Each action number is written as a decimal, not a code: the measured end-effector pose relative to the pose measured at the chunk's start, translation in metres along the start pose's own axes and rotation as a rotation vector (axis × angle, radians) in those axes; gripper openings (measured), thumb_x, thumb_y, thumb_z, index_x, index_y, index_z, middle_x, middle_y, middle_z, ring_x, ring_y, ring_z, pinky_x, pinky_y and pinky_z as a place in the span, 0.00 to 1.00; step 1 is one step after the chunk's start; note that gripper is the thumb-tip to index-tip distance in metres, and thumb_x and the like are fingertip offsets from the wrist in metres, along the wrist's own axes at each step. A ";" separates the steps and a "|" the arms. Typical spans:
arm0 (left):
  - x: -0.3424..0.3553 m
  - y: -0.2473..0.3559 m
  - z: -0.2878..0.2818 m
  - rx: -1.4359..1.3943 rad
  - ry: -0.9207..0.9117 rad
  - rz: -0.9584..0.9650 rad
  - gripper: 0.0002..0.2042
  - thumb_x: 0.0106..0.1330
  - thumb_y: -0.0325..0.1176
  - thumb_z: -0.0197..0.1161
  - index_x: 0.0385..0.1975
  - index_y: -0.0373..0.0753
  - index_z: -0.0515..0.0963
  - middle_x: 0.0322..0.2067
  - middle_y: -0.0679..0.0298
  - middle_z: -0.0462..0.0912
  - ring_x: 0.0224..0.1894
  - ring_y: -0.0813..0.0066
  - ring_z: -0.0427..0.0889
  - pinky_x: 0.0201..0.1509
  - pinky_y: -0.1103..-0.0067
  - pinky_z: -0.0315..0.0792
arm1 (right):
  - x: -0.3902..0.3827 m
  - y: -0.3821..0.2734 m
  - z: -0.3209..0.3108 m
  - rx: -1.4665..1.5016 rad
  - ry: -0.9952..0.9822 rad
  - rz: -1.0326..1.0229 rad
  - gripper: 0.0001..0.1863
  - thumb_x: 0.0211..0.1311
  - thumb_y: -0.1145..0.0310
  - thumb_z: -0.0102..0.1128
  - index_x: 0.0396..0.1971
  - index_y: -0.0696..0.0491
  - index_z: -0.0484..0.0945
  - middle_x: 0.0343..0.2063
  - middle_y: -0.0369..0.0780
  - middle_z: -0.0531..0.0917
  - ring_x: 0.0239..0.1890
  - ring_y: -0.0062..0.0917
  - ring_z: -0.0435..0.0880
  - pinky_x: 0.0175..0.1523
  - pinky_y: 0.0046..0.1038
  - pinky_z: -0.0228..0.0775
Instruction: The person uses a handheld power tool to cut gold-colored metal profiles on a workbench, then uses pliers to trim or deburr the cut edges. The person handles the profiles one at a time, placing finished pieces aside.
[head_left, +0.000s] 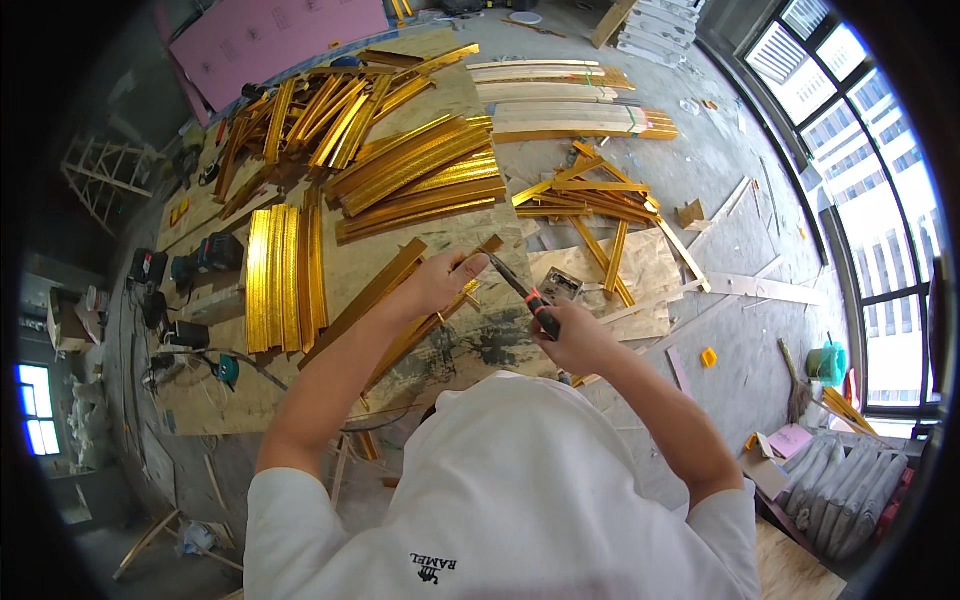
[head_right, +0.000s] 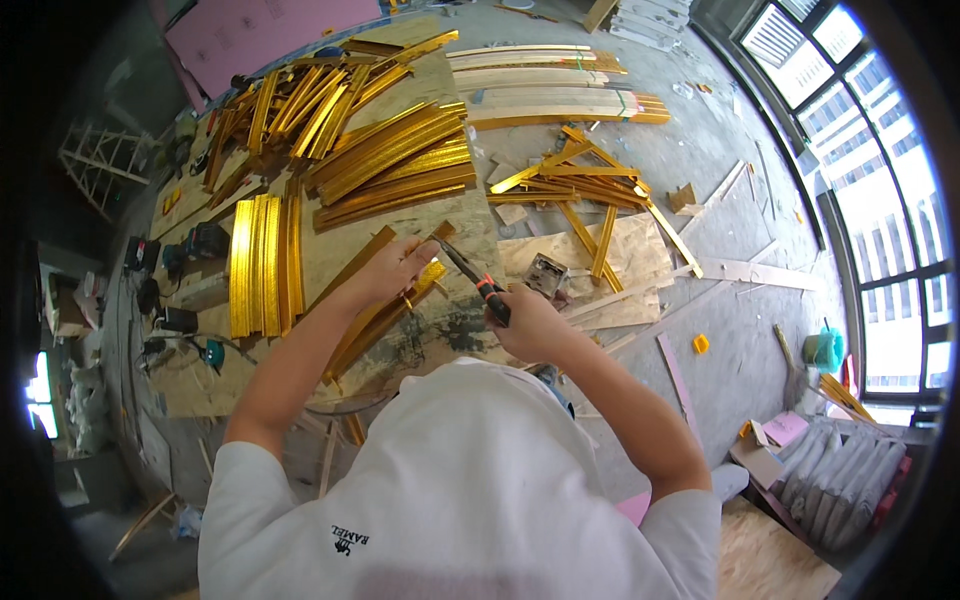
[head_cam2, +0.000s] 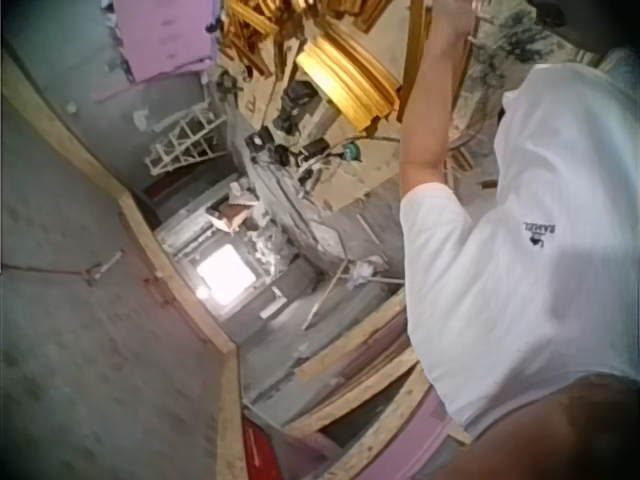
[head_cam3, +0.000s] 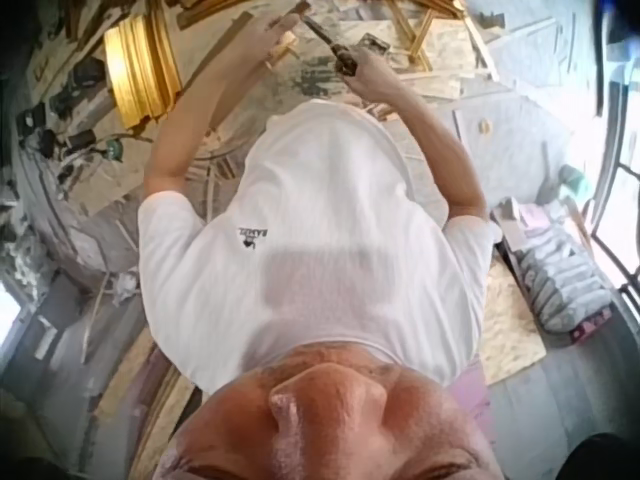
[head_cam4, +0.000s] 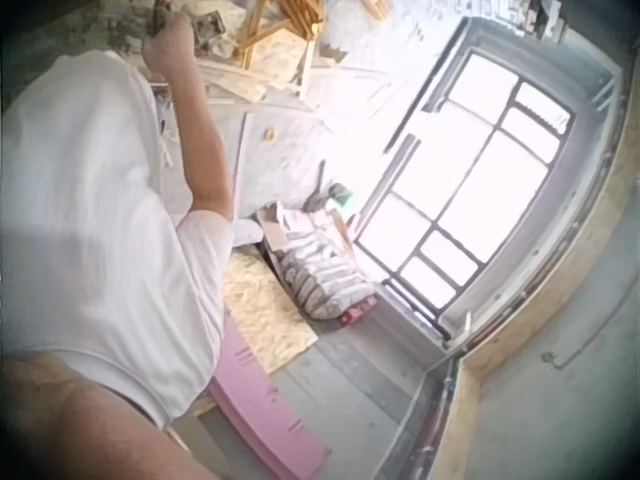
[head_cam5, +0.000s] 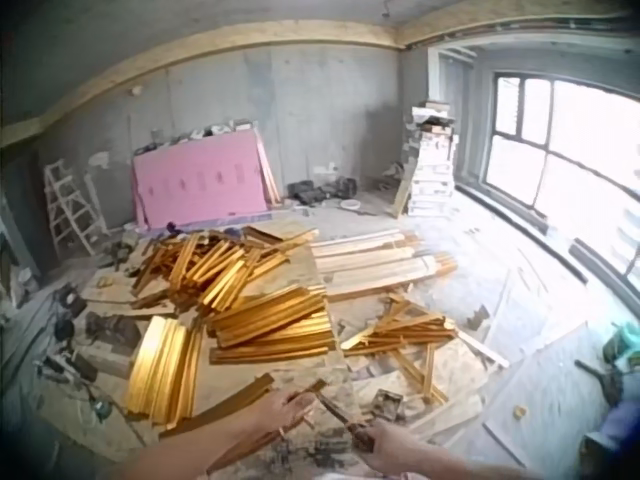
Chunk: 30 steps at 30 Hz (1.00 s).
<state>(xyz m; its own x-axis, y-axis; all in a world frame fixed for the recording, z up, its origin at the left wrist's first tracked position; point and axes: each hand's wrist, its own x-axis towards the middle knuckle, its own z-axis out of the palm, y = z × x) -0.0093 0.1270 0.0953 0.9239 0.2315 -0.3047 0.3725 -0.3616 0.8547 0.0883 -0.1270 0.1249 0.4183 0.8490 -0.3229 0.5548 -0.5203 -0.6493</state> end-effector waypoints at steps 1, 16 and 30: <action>0.007 -0.004 0.000 -0.026 -0.033 -0.109 0.27 0.71 0.61 0.51 0.35 0.37 0.72 0.20 0.69 0.69 0.20 0.82 0.70 0.23 0.81 0.66 | 0.006 0.004 0.011 -0.074 0.055 0.021 0.10 0.56 0.69 0.62 0.37 0.56 0.79 0.45 0.50 0.73 0.40 0.44 0.80 0.48 0.40 0.73; -0.013 0.027 -0.041 -0.425 -0.045 0.049 0.24 0.67 0.51 0.65 0.50 0.35 0.73 0.28 0.68 0.76 0.28 0.82 0.75 0.32 0.81 0.71 | 0.007 0.023 0.015 0.014 0.355 -0.186 0.18 0.58 0.65 0.64 0.45 0.59 0.78 0.61 0.52 0.70 0.57 0.51 0.72 0.63 0.45 0.63; -0.040 0.054 -0.025 -0.462 -0.080 0.068 0.32 0.62 0.39 0.67 0.64 0.31 0.67 0.28 0.70 0.74 0.27 0.84 0.70 0.33 0.84 0.66 | 0.000 0.004 0.002 0.236 0.182 -0.199 0.13 0.62 0.63 0.63 0.38 0.58 0.79 0.41 0.49 0.78 0.43 0.48 0.79 0.48 0.41 0.71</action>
<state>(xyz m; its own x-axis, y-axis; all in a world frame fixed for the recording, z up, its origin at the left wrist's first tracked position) -0.0279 0.1212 0.1642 0.9554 0.1444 -0.2574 0.2496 0.0702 0.9658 0.0897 -0.1289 0.1209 0.4517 0.8901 -0.0604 0.4659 -0.2931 -0.8349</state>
